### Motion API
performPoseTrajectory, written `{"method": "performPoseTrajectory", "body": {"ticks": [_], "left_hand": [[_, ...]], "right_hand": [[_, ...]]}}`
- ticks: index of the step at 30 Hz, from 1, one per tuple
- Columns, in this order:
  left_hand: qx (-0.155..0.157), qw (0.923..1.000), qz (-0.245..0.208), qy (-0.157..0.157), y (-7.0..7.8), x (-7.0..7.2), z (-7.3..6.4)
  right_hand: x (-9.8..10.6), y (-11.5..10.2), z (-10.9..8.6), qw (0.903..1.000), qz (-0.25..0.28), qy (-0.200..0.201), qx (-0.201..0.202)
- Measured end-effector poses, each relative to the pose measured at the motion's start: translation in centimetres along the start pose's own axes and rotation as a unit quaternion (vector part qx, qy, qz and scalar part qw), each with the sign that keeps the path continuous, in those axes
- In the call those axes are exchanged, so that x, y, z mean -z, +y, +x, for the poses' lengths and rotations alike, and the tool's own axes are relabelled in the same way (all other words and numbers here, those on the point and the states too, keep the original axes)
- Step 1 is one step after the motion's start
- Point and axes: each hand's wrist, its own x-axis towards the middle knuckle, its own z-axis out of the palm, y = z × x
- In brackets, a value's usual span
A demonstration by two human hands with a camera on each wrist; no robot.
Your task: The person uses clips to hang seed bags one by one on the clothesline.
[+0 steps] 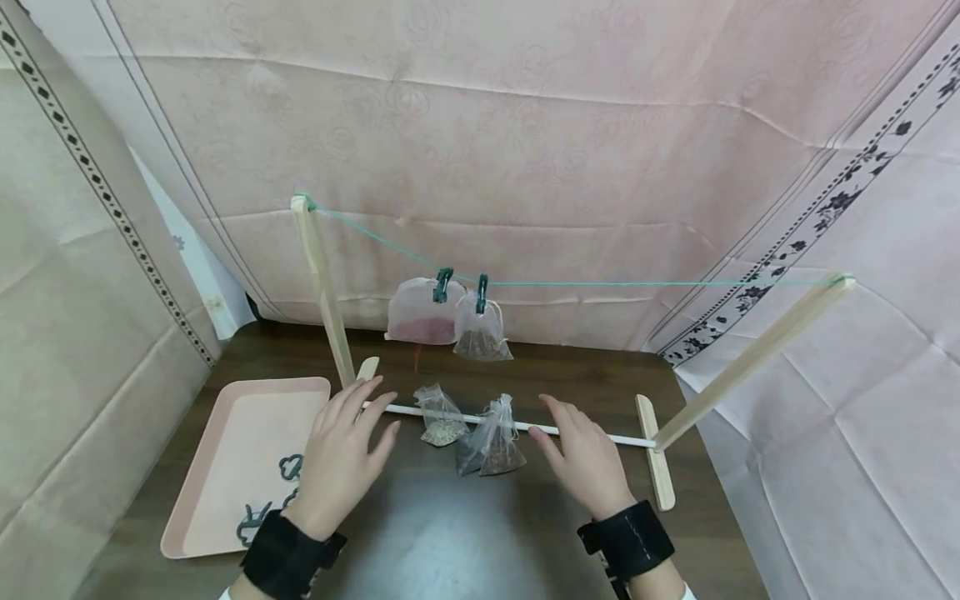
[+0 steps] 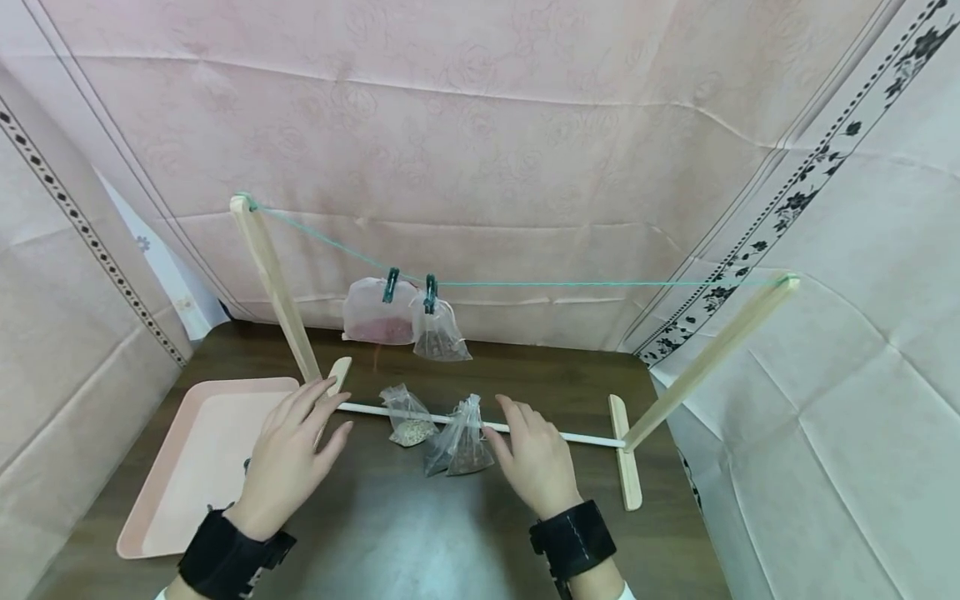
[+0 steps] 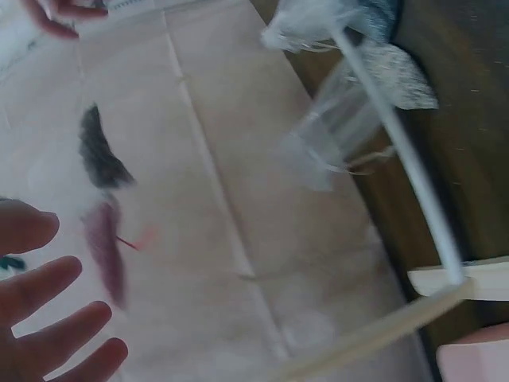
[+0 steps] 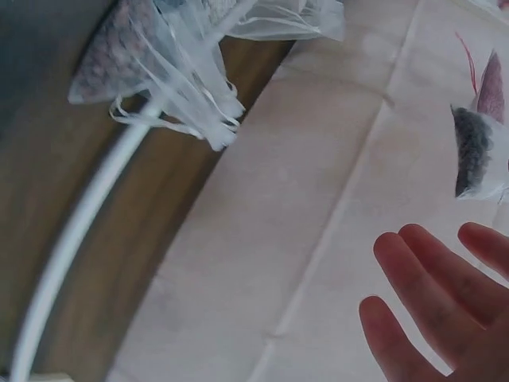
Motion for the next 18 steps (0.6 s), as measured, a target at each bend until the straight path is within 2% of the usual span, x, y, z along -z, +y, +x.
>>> {"method": "performPoseTrajectory", "body": {"ticks": [6, 11, 14, 18], "left_hand": [[0.04, 0.9991, 0.007, 0.013, -1.7, -0.3, -2.1], [0.074, 0.997, 0.007, 0.022, -2.7, -0.5, -3.5], [0.111, 0.9935, -0.002, 0.023, -3.4, -0.5, -4.2], [0.174, 0.9841, -0.017, 0.032, -4.5, -0.1, -5.1]], "right_hand": [[-0.6, 1.1, -1.4, 0.9978, 0.029, 0.002, -0.06], [-1.6, 1.8, -2.6, 0.9949, 0.062, 0.013, -0.078], [-2.7, 2.0, -3.3, 0.9928, 0.076, 0.014, -0.092], [-4.3, 1.9, -4.1, 0.9886, 0.091, 0.021, -0.117]]}}
